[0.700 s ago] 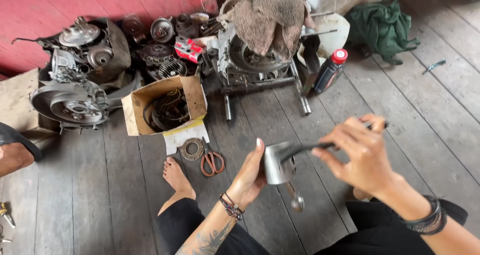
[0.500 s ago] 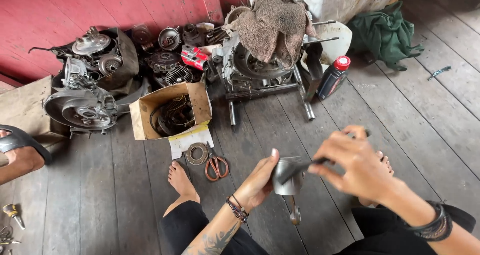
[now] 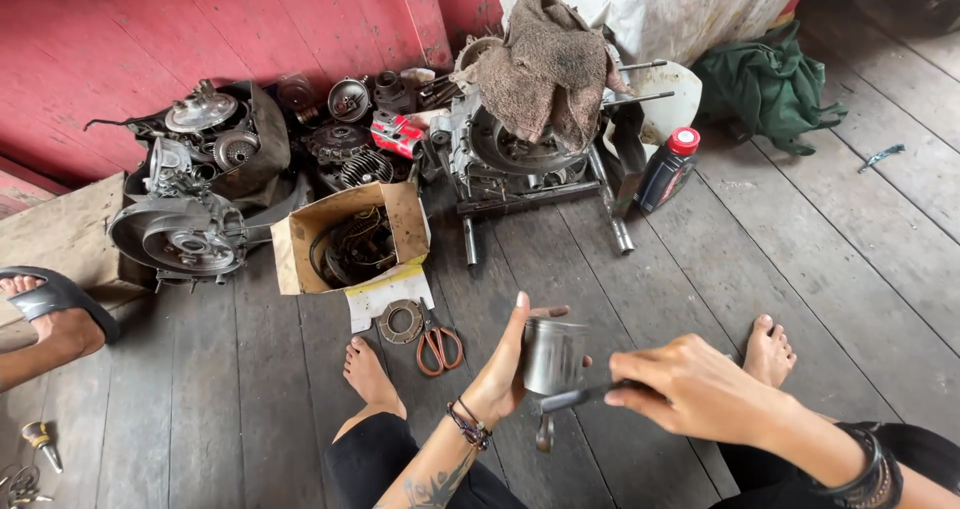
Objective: Cleaning a motorcycle piston and connecting rod using a small brush to remove carbon and grime.
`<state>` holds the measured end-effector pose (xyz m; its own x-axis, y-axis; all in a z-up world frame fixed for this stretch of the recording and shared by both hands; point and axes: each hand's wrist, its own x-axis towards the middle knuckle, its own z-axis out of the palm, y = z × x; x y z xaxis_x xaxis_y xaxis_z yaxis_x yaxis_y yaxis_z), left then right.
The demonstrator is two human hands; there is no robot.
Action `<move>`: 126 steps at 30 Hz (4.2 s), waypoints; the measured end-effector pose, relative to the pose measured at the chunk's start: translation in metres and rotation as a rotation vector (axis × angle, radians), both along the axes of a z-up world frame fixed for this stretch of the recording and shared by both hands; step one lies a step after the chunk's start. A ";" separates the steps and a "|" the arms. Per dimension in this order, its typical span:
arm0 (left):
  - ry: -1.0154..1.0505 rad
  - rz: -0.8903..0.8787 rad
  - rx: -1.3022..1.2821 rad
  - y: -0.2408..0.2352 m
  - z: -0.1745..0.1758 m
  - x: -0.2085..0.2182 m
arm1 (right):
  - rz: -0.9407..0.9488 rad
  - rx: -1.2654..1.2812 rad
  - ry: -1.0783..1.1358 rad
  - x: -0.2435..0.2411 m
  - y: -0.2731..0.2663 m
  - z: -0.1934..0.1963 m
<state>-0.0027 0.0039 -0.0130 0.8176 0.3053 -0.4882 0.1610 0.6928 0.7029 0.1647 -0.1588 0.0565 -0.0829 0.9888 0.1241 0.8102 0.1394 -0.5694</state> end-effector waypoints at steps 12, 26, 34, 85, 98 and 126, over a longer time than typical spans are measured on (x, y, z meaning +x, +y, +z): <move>-0.085 0.073 0.218 -0.002 0.002 0.002 | -0.373 0.087 -0.274 0.018 -0.014 -0.028; -0.009 0.055 0.161 -0.003 -0.012 0.005 | -0.081 0.094 -0.199 -0.009 -0.028 -0.063; 0.009 0.111 0.184 -0.001 -0.012 0.000 | -0.189 -0.008 -0.098 -0.010 -0.018 -0.070; 0.027 0.200 0.213 0.000 -0.001 -0.003 | -0.101 0.191 -0.244 -0.011 -0.009 -0.074; 0.037 0.197 0.249 0.000 0.002 -0.004 | -0.060 0.264 -0.323 -0.015 -0.008 -0.064; -0.122 0.195 0.324 -0.004 0.001 -0.005 | -0.138 0.079 -0.114 0.003 -0.006 -0.042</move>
<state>-0.0078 0.0002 -0.0117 0.7750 0.5830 -0.2439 -0.0499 0.4413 0.8960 0.1679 -0.1650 0.0149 0.0349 0.9794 0.1991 0.8832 0.0630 -0.4647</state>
